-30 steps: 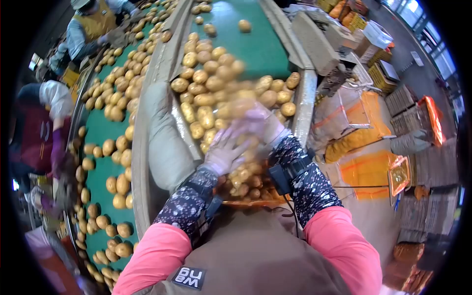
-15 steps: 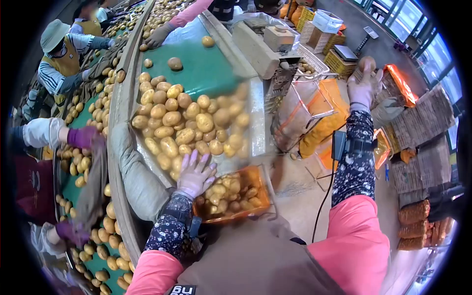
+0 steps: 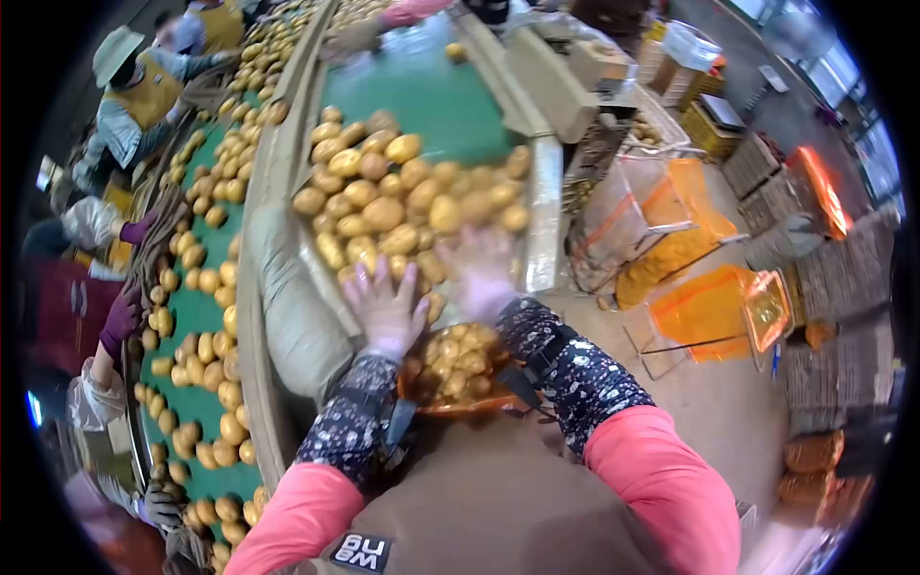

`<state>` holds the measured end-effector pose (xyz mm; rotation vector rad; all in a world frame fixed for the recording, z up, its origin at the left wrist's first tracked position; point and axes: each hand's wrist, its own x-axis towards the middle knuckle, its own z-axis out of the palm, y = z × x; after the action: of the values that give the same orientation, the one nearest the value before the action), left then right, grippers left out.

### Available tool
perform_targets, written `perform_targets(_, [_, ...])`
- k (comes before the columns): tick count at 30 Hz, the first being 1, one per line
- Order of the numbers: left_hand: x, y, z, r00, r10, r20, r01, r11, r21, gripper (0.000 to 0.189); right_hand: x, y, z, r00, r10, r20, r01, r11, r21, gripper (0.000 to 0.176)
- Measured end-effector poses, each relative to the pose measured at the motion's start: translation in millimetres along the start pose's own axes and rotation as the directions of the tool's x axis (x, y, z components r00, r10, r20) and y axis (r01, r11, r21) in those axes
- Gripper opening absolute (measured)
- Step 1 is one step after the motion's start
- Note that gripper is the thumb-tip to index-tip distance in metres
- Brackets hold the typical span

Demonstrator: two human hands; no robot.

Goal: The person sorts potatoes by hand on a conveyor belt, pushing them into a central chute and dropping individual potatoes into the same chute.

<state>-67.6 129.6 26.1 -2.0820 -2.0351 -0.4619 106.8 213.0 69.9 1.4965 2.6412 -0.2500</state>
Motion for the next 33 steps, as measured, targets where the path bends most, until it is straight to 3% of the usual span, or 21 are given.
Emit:
perform_targets(3, [0,-3,8,0.997,-0.032,0.077,0.031,0.999,0.022,0.060,8,-3,27,1.000,0.020,-0.001,-0.020,0.998,-0.059,0.063])
perform_targets(4, [0,-4,7,0.996,-0.021,0.084,0.019,1.000,0.020,0.058,2,-2,14,0.997,-0.020,-0.078,0.018,1.000,-0.025,0.061])
perform_targets(7, [-1,-5,9,0.997,0.015,0.075,-0.014,1.000,-0.023,0.054,20,10,5,0.993,0.055,-0.103,-0.011,0.925,0.380,0.064])
perform_targets(8, [-1,-5,8,0.996,0.032,0.086,-0.030,0.999,-0.020,0.052,23,7,3,0.954,0.073,-0.292,0.012,0.960,0.280,0.064])
perform_targets(12, [-1,-11,6,0.955,0.239,0.177,-0.220,0.968,-0.121,0.047,41,-4,2,0.950,0.125,-0.284,0.023,0.884,0.466,0.061])
perform_targets(15, [-2,-10,5,0.957,0.264,0.124,-0.246,0.959,-0.141,0.043,41,-6,4,0.964,0.076,-0.254,0.026,0.927,0.375,0.059])
perform_targets(18, [-2,-14,9,0.946,0.316,0.079,-0.304,0.943,-0.136,0.048,47,-1,29,0.962,0.125,-0.241,-0.015,0.910,0.414,0.054])
perform_targets(20, [4,-11,15,0.998,-0.038,-0.056,0.027,0.982,-0.187,0.055,35,2,28,0.965,0.043,-0.259,0.040,0.951,0.307,0.051])
perform_targets(21, [7,-9,18,0.969,-0.219,-0.110,0.190,0.955,-0.229,0.058,25,1,26,0.966,0.002,-0.260,0.066,0.965,0.252,0.049])
perform_targets(24, [11,-4,9,0.980,-0.199,0.026,0.200,0.977,-0.071,0.067,2,3,58,0.820,-0.141,-0.555,0.197,0.980,0.041,0.046])
perform_targets(27, [12,-5,1,0.976,-0.173,0.132,0.178,0.984,-0.031,0.072,-10,-9,44,0.820,-0.234,-0.522,0.267,0.964,-0.012,0.033])
perform_targets(30, [9,-8,2,0.982,-0.141,0.127,0.147,0.988,-0.040,0.073,-1,-12,22,0.809,-0.126,-0.574,0.346,0.892,0.291,0.038])
perform_targets(33, [11,-7,-8,0.966,-0.155,0.206,0.170,0.984,-0.054,0.073,33,-17,-5,0.752,-0.086,-0.654,0.358,0.886,0.295,0.041])
